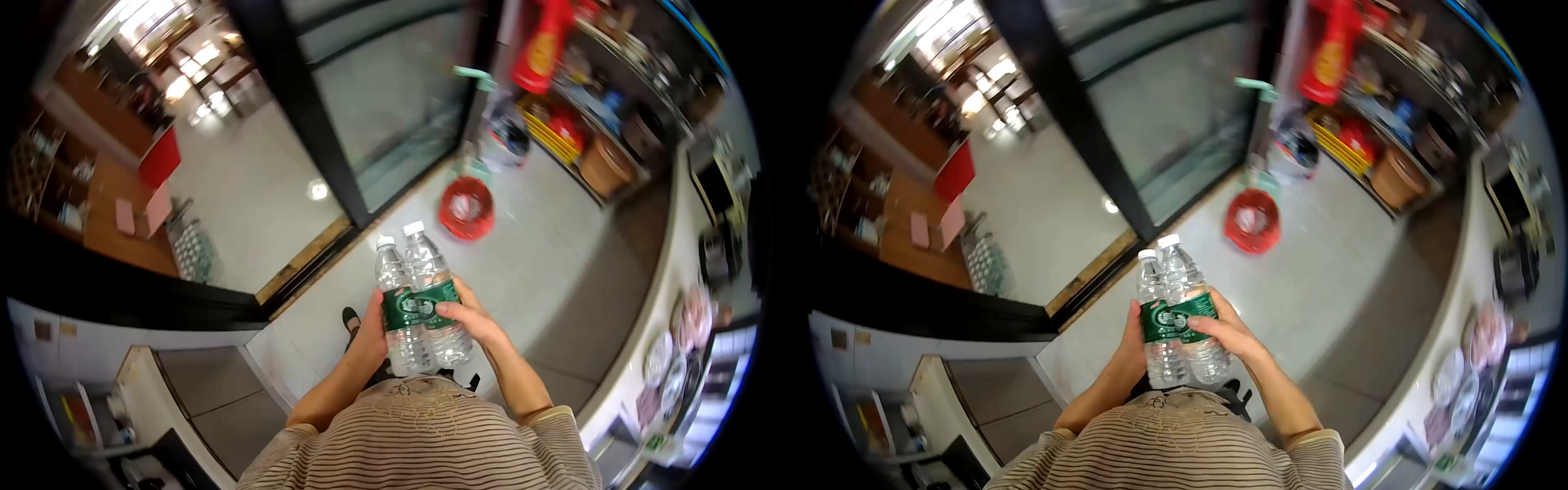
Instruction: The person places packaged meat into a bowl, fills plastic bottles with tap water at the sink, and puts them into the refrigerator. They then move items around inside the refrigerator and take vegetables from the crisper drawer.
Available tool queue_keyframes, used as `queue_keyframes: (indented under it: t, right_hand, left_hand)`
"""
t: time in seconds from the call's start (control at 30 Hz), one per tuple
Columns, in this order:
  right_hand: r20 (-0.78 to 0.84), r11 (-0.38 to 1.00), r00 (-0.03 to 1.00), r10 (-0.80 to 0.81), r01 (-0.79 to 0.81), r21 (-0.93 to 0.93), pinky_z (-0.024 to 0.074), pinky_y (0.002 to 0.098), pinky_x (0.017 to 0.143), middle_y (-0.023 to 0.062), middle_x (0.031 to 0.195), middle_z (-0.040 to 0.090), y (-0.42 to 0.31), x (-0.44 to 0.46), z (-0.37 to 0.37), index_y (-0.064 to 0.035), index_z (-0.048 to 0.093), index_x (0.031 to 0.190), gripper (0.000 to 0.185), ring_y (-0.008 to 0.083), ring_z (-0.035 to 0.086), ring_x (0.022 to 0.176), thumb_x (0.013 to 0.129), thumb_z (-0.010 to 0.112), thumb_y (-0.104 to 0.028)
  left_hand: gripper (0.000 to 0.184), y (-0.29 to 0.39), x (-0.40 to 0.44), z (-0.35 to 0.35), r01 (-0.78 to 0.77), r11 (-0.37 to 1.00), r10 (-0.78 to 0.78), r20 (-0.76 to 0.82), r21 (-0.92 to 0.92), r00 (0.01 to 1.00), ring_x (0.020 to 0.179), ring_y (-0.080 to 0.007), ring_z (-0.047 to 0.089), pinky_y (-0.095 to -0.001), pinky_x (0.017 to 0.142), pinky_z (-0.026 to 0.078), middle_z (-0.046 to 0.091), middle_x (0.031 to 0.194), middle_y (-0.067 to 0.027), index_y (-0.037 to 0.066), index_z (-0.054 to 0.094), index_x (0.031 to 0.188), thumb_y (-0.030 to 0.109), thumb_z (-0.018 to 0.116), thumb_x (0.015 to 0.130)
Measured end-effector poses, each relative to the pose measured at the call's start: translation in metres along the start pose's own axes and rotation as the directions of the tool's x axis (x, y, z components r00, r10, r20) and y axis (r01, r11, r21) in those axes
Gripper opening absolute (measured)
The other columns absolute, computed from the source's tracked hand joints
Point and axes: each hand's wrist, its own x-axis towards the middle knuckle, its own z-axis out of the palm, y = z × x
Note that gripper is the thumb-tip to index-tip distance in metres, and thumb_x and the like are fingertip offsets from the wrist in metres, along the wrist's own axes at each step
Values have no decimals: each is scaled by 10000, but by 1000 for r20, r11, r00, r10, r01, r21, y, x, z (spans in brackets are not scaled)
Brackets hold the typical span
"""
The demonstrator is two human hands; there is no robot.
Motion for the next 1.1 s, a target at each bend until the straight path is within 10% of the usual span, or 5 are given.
queue_keyframes:
  t: [0.23,0.4,0.53,0.83,1.1]
  right_hand:
    - [392,998,920,-20,39,-42,406,271,853,47,1019,546,-12,232,204,-20,429,1202,608,139,506,954,704,694,-247]
    - [433,976,901,-34,123,-178,393,296,894,95,1088,536,-16,347,296,11,417,1210,641,166,498,1023,748,711,-322]
    - [348,962,937,34,64,-267,371,319,937,133,1147,522,-12,445,342,21,374,1250,600,185,482,1082,834,626,-329]
    - [439,881,898,7,202,-427,346,384,985,236,1253,471,-67,667,444,-28,201,1369,660,338,476,1170,868,527,-309]
    - [464,722,857,224,174,-670,368,361,954,251,1215,484,-113,856,583,5,158,1390,756,338,494,1124,802,558,-251]
  left_hand:
    - [773,237,-47,-61,-396,871,370,-144,-291,918,954,-275,584,-427,820,493,584,1104,-121,62,508,1181,714,429,773]
    - [758,356,-50,-130,-482,724,586,71,-493,807,949,-251,586,-411,816,496,609,1042,-110,72,558,1092,738,436,750]
    - [702,453,-25,-117,-591,709,545,-233,-385,806,913,-217,588,-382,810,497,612,984,-82,79,573,1033,716,434,775]
    - [820,678,36,-177,-654,756,643,-149,-36,751,1123,-235,491,-398,980,385,490,1245,-101,98,444,1263,751,358,774]
    - [874,882,63,-251,-719,669,692,-196,-190,695,1190,-283,449,-451,986,387,446,1315,-123,136,399,1319,751,486,704]
